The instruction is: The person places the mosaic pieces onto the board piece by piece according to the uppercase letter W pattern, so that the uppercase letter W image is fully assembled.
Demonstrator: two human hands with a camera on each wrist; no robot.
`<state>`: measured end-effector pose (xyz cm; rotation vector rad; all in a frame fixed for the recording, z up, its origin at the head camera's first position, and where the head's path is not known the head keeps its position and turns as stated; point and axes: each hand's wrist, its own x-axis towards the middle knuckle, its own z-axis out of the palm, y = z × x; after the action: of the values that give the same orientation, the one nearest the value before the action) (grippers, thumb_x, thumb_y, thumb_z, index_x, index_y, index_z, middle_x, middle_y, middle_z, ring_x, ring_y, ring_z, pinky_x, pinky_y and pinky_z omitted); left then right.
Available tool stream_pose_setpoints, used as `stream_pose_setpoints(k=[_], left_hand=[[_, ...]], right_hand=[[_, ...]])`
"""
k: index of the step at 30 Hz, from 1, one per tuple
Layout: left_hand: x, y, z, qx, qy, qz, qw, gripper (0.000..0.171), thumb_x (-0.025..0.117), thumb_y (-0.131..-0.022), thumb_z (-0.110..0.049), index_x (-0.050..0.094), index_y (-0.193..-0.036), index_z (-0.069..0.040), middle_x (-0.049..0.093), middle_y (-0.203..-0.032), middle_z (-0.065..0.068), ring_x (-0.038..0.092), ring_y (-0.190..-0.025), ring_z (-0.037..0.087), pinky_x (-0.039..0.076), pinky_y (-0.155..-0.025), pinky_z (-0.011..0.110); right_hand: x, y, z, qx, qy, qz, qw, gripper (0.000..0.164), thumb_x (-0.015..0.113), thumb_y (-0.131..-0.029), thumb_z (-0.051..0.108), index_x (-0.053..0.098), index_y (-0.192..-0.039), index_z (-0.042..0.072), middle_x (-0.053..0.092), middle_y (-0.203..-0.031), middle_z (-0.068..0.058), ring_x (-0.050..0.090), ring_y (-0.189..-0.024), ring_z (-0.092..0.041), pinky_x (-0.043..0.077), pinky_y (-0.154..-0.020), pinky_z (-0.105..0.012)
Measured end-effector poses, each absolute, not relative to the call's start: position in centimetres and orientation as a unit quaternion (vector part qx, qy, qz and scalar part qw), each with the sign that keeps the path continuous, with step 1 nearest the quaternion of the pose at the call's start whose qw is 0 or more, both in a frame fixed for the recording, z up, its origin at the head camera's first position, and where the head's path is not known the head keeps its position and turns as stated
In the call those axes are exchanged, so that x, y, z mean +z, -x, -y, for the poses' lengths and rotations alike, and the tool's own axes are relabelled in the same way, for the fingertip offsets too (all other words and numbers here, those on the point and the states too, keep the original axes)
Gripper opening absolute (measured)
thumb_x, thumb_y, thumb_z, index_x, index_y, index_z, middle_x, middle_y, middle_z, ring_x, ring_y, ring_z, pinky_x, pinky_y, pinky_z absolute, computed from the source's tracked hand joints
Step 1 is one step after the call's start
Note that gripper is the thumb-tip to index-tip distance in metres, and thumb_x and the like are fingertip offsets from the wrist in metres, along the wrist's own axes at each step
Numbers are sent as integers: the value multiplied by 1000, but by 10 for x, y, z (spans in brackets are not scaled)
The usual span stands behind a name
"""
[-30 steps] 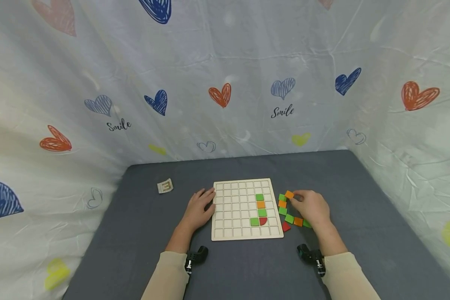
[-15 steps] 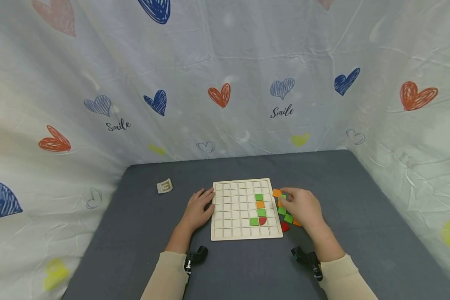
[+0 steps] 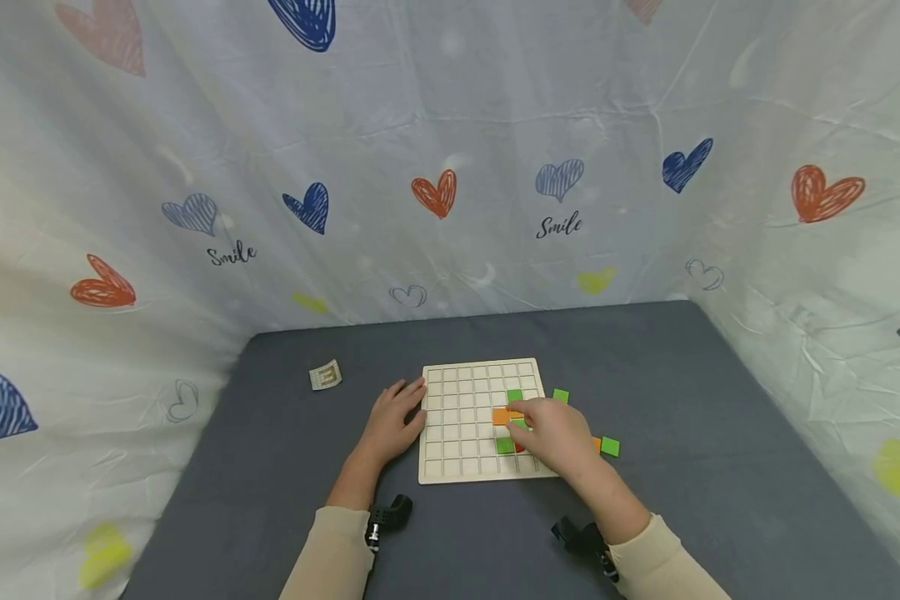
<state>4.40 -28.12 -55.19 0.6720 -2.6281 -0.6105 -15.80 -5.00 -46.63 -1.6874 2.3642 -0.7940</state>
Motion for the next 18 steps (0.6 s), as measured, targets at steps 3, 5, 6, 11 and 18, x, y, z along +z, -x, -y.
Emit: stream_pose_setpoints(k=[3, 5, 6, 11, 18], left_hand=[[-551, -44, 280, -218, -238, 929, 179, 49, 57, -105, -22, 53, -150, -5, 46, -158, 8, 30, -149, 40, 17, -123, 62], [-551, -44, 280, -218, -238, 929, 180, 49, 57, -105, -22, 53, -150, -5, 46, -158, 8, 31, -149, 41, 17, -123, 63], [-551, -44, 281, -219, -237, 929, 180, 49, 57, -104, -22, 54, -150, -5, 46, -158, 8, 31, -149, 41, 17, -123, 63], [-551, -44, 281, -221, -236, 929, 180, 49, 57, -104, -22, 54, -150, -5, 46, -158, 8, 31, -149, 40, 17, -123, 62], [-552, -44, 281, -220, -238, 928, 181, 49, 57, -104, -22, 53, -151, -5, 46, -158, 8, 31, -149, 40, 17, -123, 62]], right_hand=[[-473, 151, 54, -252, 578, -774, 61, 26, 78, -90, 21, 80, -115, 15, 41, -53, 11, 32, -47, -7, 17, -43, -23], [-479, 147, 56, -244, 587, -770, 62, 25, 78, -89, 20, 81, -113, 15, 41, -52, 12, 30, -45, -6, 17, -42, -23], [-481, 146, 57, -241, 589, -768, 68, 24, 78, -89, 19, 81, -113, 15, 42, -51, 10, 29, -45, -6, 16, -42, -23], [-493, 141, 61, -221, 599, -765, 87, 21, 79, -87, 18, 83, -108, 15, 70, -71, 1, 45, -53, -5, 31, -42, -23], [-503, 137, 64, -201, 609, -763, 86, 19, 78, -85, 16, 83, -102, 18, 77, -94, 1, 62, -70, -10, 46, -48, -28]])
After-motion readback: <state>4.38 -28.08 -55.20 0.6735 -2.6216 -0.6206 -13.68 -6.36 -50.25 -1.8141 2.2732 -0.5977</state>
